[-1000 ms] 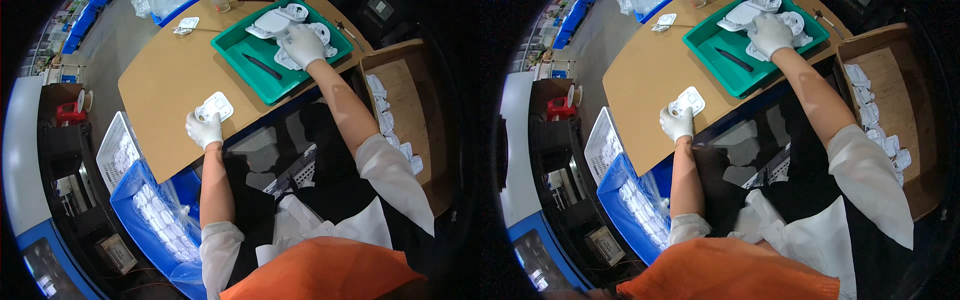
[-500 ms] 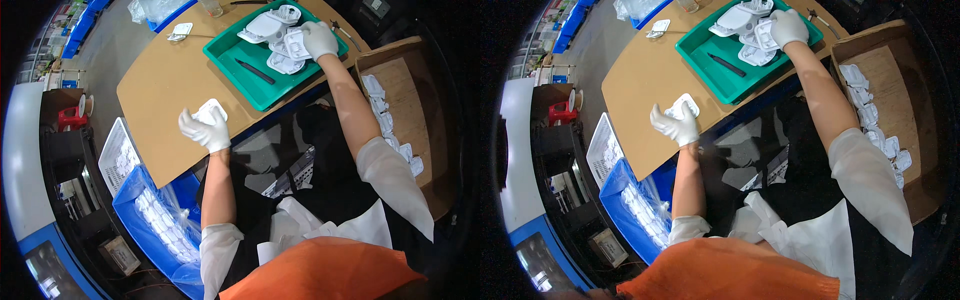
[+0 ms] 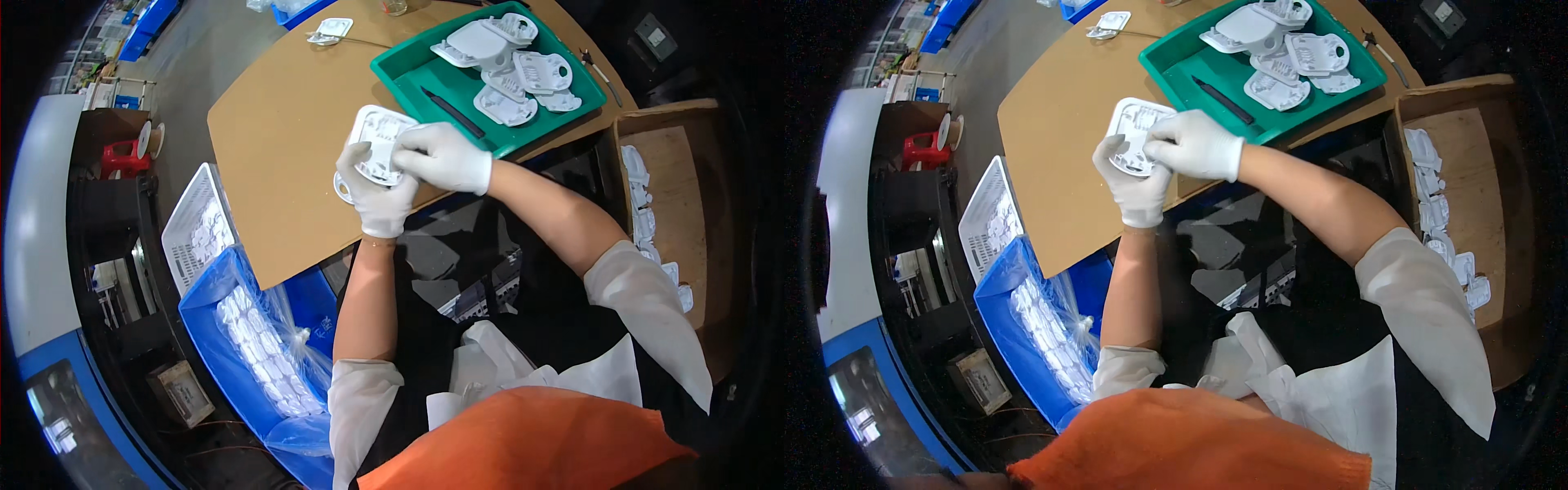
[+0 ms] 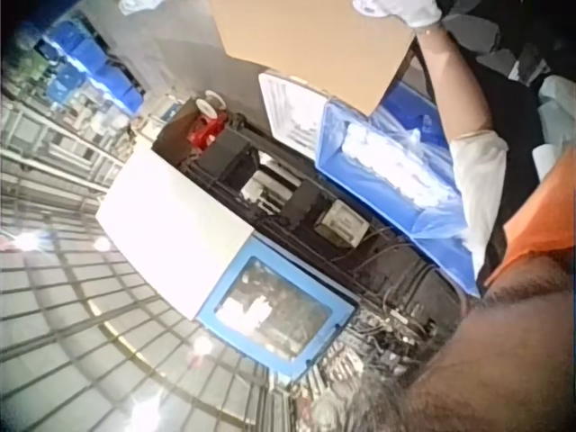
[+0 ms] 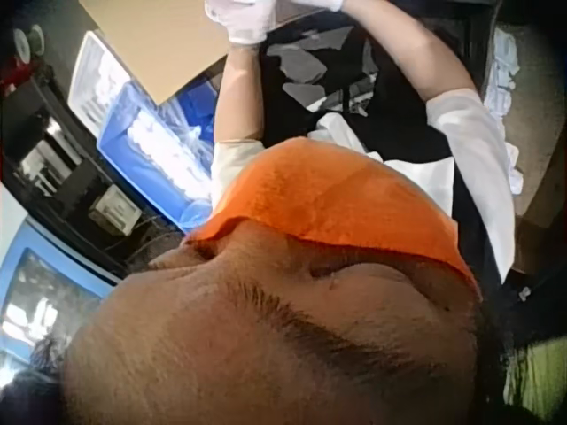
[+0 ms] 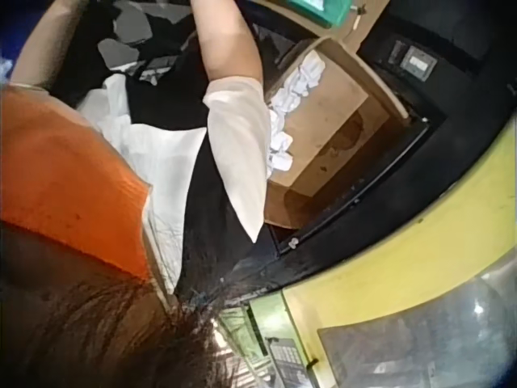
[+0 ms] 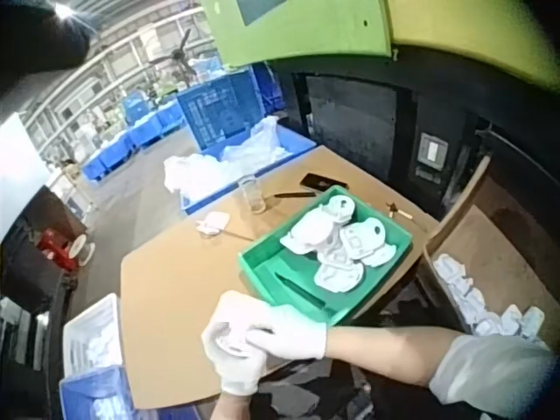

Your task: Assembling small plastic electronic housings by using a precision applicator tool and then stacking the processed parts into a container.

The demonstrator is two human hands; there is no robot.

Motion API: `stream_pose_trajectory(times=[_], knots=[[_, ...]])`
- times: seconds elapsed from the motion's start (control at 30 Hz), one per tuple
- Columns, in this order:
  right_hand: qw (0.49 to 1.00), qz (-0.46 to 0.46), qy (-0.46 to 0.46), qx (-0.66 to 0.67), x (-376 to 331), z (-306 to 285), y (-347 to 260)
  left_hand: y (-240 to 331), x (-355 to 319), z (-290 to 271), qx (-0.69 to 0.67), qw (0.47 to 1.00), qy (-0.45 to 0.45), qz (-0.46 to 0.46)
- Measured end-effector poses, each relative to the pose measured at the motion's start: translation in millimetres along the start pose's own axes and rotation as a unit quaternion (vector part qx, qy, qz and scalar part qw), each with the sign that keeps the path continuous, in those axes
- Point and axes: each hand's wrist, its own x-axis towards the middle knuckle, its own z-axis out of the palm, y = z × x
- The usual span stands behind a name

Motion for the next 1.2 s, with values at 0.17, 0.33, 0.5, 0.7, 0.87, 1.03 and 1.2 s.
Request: stream_pose_trajectory(times=[0.17,0.33,0.5,0.7,0.87,1.03,1.2], knots=[[0.961,0.077,0.210,-0.164,18,-31,17,-2,-1,-10,-0.239,0.949,0.042,-0.200],[0.834,0.340,-0.074,-0.428,28,-46,56,20,7,-11,-0.319,0.913,0.020,-0.254],[0.830,0.351,-0.115,-0.419,28,-42,71,2,0,-16,-0.289,0.932,-0.024,-0.217],[0.949,0.131,0.210,-0.197,21,-49,54,7,1,-26,-0.176,0.965,-0.017,-0.195],[0.983,0.065,0.168,0.024,6,-42,7,17,5,-25,-0.193,0.960,-0.014,-0.200],[0.985,-0.102,0.048,-0.134,-3,-35,-5,15,6,-26,-0.153,0.976,-0.001,-0.153],[0.973,-0.131,0.036,-0.186,-7,-26,-17,16,9,-26,-0.158,0.978,-0.011,-0.139]])
